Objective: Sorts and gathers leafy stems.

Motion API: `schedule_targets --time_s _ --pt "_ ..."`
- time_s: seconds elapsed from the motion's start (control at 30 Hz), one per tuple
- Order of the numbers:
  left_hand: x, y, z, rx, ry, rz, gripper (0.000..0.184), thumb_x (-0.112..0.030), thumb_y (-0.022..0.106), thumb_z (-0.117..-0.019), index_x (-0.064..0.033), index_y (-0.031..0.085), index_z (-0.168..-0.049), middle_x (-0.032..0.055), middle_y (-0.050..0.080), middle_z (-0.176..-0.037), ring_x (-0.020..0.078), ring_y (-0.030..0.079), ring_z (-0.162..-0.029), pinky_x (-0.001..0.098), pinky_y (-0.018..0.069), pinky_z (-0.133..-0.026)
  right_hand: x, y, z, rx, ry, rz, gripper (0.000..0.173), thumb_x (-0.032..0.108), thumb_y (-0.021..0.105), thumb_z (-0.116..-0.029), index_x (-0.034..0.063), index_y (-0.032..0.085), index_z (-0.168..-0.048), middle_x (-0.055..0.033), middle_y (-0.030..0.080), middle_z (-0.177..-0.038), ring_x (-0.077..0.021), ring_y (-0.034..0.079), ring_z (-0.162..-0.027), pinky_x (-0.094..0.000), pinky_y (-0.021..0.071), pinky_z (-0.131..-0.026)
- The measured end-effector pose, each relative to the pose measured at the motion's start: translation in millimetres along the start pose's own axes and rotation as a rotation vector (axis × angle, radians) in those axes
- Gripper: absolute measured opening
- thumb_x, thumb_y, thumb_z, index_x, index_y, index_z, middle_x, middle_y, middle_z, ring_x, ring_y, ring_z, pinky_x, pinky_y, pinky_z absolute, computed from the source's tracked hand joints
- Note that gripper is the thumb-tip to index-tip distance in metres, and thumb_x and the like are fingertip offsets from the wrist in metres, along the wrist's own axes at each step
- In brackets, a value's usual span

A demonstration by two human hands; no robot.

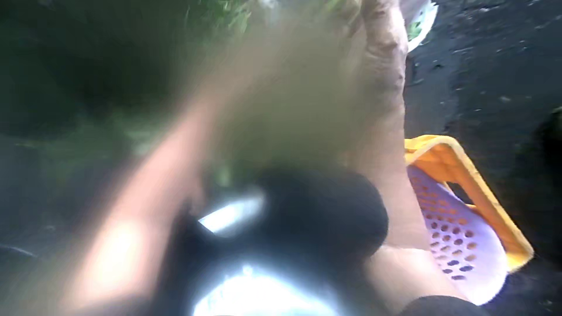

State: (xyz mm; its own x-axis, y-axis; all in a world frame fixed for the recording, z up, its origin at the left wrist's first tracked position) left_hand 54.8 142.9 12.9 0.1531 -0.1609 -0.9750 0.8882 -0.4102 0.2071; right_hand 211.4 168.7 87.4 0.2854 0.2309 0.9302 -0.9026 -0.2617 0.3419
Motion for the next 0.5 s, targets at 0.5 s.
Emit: schedule_targets --time_s 0.5 --pt "-153.2 -89.7 68.8 -1.060 0.083 0.601 0.014 -0.015 0.046 -0.1053 -0.0066 0.051 -0.115 0.0127 0.061 -0.094 0.0277 0.064 -0.084 0.0516 0.0585 -0.079 10.2 28.3 136.7 0.027 0.049 0.223 0.099 0.013 0.083 -0.0776 0.0310 0.032 -0.160 -0.0027 0.064 -0.134 -0.0134 0.069 -0.100 -0.0335 0.0612 -0.080"
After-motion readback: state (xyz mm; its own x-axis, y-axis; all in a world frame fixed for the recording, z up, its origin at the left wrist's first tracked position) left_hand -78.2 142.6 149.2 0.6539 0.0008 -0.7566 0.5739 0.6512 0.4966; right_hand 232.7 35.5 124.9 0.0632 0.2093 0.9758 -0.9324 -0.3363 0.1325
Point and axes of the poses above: each hand's wrist, its own z-axis away from the middle knuckle, its own y-axis out of the palm, x = y × z, the point moved 7 cm from there along -z, towards the middle knuckle
